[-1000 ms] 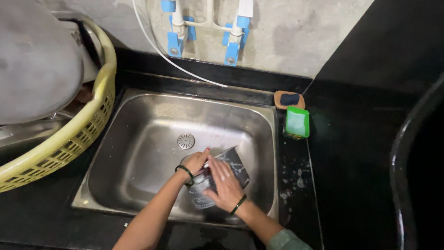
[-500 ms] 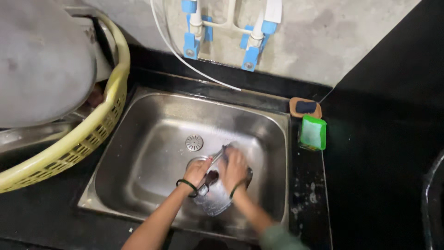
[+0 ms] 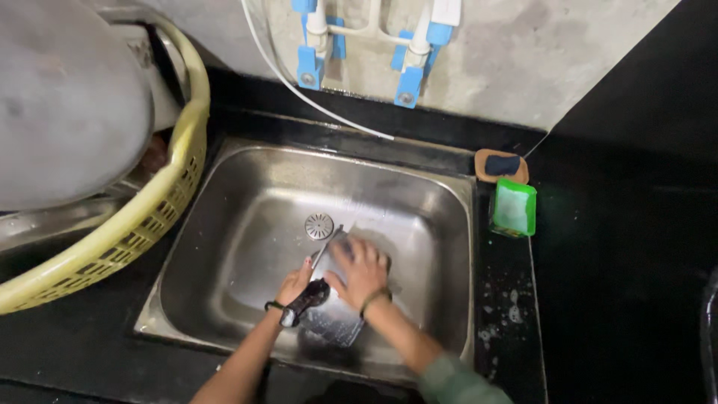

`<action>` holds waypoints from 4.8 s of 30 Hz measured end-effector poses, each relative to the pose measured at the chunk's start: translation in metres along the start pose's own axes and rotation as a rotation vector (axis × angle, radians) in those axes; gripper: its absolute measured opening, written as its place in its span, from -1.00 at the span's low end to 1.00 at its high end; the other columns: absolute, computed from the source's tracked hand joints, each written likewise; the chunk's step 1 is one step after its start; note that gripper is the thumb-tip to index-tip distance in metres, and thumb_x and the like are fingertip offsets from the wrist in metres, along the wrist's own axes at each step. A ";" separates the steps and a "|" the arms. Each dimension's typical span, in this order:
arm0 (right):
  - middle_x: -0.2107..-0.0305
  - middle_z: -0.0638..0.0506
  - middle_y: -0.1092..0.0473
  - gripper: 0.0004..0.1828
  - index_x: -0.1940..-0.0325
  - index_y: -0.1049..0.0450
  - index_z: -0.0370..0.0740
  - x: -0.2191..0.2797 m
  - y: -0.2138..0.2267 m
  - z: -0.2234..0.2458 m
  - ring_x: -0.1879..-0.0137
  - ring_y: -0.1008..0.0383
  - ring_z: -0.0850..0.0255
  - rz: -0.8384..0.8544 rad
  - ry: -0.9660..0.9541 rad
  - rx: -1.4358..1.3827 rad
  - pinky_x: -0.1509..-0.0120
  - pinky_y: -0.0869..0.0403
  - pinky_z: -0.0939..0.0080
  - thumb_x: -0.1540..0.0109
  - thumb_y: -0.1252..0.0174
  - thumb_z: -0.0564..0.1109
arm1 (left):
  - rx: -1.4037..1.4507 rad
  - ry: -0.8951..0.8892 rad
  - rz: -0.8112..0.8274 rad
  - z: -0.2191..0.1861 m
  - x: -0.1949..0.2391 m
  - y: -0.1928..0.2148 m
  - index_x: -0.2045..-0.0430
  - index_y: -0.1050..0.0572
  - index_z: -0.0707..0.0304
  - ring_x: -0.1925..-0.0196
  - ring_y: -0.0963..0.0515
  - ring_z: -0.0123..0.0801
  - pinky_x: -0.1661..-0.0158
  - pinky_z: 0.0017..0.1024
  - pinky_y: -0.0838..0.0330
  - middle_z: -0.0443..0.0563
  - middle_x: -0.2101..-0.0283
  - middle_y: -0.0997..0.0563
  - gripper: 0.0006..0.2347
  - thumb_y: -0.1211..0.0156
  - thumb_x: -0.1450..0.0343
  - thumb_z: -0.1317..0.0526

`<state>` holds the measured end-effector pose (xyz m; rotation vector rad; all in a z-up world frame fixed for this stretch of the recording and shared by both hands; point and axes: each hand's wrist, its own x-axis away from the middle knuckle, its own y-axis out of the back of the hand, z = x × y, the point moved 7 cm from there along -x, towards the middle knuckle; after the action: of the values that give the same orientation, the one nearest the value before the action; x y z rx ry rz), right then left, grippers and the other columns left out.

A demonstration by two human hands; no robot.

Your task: The person scrubs the inside and outside of a pressure cooker using a scouring pad, then rinses the pot under a stream of water from a faucet.

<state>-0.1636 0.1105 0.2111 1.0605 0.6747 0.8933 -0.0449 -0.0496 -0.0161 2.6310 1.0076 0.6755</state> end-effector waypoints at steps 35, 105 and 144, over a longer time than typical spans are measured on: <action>-0.15 -0.18 -0.39 -0.64 -0.17 -0.50 -0.15 -0.070 -0.016 -0.172 -0.27 -0.35 -0.15 -0.323 -0.239 -0.480 -0.39 -0.32 -0.03 -0.37 0.00 0.00 | -0.462 -0.356 0.104 -0.204 0.050 -0.024 0.57 -0.56 0.28 0.32 -0.61 0.26 0.16 0.07 -0.42 0.33 0.50 -0.63 -0.42 0.43 -0.55 -0.10; -0.44 -0.28 0.01 0.11 -0.47 -0.11 -0.29 0.010 0.019 -0.009 -0.52 0.11 -0.28 0.027 -0.004 0.228 -0.42 0.03 -0.46 -0.04 -0.25 0.40 | -0.140 -0.654 0.127 -0.178 0.011 -0.032 0.51 -0.56 0.43 0.46 -0.56 0.27 0.37 -0.02 -0.40 0.44 0.54 -0.55 -0.48 0.28 -0.59 -0.01; 0.01 -0.29 -0.44 -0.39 0.05 -0.54 -0.29 -0.036 0.029 -0.242 -0.13 -0.48 -0.22 -0.253 -0.318 -0.071 -0.23 -0.46 -0.09 -0.10 -0.32 0.27 | -0.717 -0.716 0.225 -0.217 0.087 -0.115 0.32 -0.55 0.31 0.43 -0.62 0.23 0.35 0.05 -0.49 0.38 0.53 -0.60 -0.76 -0.17 -0.43 0.08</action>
<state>-0.3892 0.1918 0.1546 0.9996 0.4927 0.5124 -0.1620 0.1068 0.1561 2.0665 0.1969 0.0579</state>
